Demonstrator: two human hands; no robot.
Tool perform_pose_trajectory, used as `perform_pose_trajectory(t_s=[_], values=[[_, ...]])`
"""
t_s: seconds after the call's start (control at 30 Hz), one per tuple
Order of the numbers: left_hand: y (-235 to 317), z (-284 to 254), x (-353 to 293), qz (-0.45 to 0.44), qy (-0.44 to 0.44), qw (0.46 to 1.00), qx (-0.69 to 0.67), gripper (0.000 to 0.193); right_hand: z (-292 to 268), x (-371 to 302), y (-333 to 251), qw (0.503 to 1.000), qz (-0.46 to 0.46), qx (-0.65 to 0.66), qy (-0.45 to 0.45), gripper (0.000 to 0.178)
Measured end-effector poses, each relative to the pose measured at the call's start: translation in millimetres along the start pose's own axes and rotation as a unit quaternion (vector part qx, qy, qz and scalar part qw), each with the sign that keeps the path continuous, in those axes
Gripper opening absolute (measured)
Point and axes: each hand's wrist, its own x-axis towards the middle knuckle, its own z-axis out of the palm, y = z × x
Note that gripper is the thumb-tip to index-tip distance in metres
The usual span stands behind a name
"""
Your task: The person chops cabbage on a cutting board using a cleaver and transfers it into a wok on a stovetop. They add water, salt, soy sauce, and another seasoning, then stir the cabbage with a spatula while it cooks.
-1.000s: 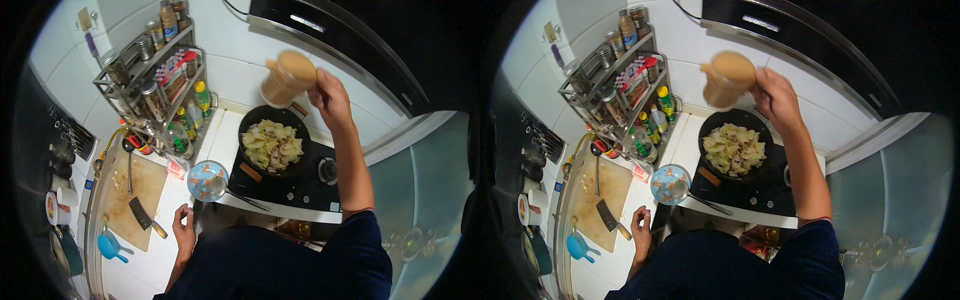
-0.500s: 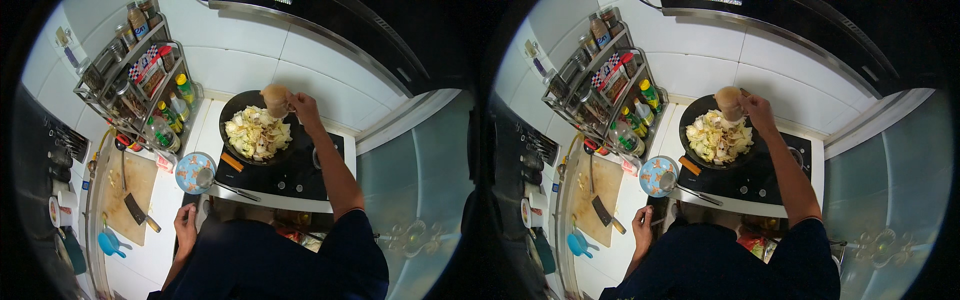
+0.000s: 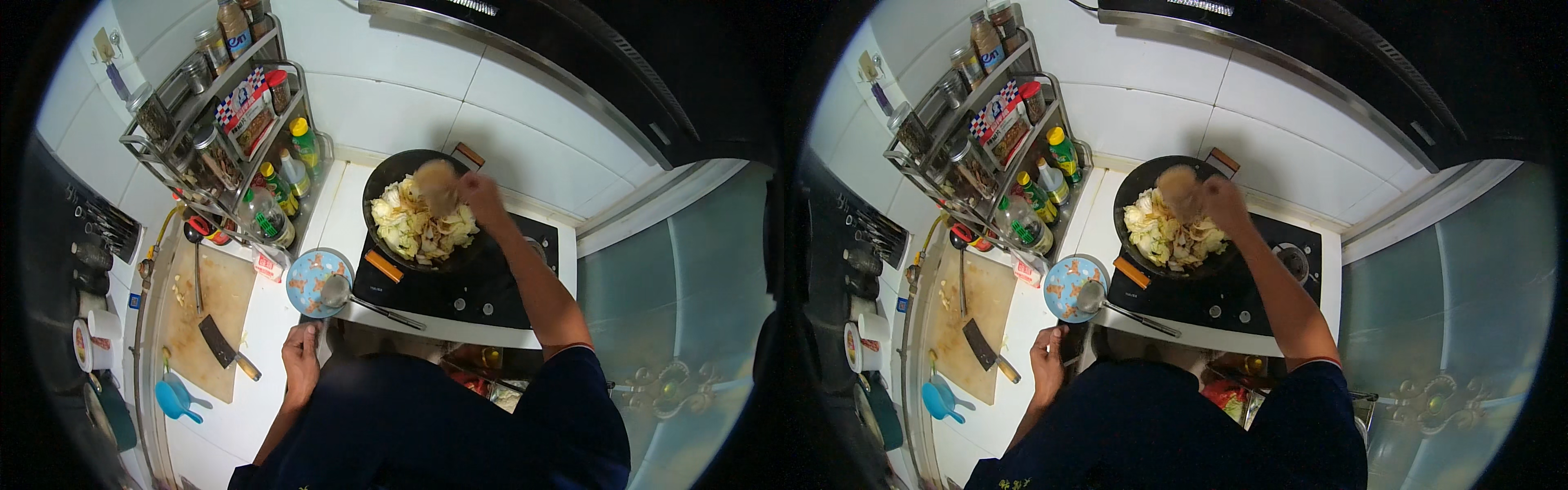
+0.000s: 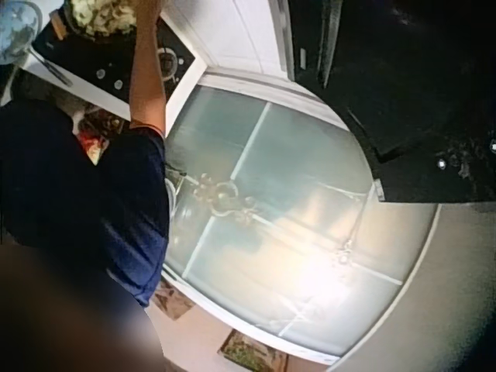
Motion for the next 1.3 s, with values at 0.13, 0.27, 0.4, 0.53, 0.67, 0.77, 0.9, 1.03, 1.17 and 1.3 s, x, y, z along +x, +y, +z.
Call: perform_pose_trajectory(t_s=[0.13, 0.27, 0.4, 0.53, 0.67, 0.77, 0.9, 1.03, 1.17, 1.3], values=[[0.4, 9.2, 0.8, 0.0, 0.042, 0.996, -0.081, 0.032, 3.5, -23.4, -13.8, 0.959, 0.06, -0.26, -0.093, 0.048], [-3.3, 5.1, -1.0, -0.02, 0.023, 0.997, -0.07, 0.038, -33.0, -17.4, -30.4, 0.991, 0.084, -0.097, -0.026, 0.05], [0.5, 9.3, -0.2, -0.039, 0.018, 0.996, -0.072, 0.037, -34.9, -2.9, -22.3, 0.992, 0.048, 0.101, 0.063, 0.049], [-6.3, 13.5, 6.6, -0.021, 0.014, 0.997, -0.076, 0.035, -11.2, 12.4, 17.1, 0.991, 0.091, -0.09, 0.031, 0.047], [2.7, 14.2, 1.5, -0.008, 0.013, 0.999, -0.052, 0.033, -20.4, 20.1, 36.0, 0.986, 0.073, -0.121, 0.088, 0.051], [-7.9, 14.4, -0.4, -0.018, 0.026, 0.998, -0.062, 0.026, -30.7, 16.8, 7.9, 0.99, 0.085, 0.008, 0.115, 0.05], [-6.5, 8.6, 0.1, -0.024, 0.005, 0.998, -0.053, 0.028, -31.5, 14.7, -4.4, 0.987, 0.072, 0.091, 0.109, 0.047], [-32.8, 16.0, 4.7, 0.008, 0.039, 0.999, -0.032, 0.028, -31.1, 6.9, -43.9, 0.942, 0.127, 0.302, 0.067, 0.039], [-34.4, 17.0, 11.1, -0.012, 0.038, 0.999, -0.005, 0.027, -19.0, 5.9, -135.9, 0.864, 0.084, 0.496, -0.006, 0.027], [-42.2, 8.7, 10.4, -0.039, 0.022, 0.999, -0.016, 0.031, 44.2, 56.0, -253.8, 0.783, -0.065, 0.596, -0.162, 0.024]])
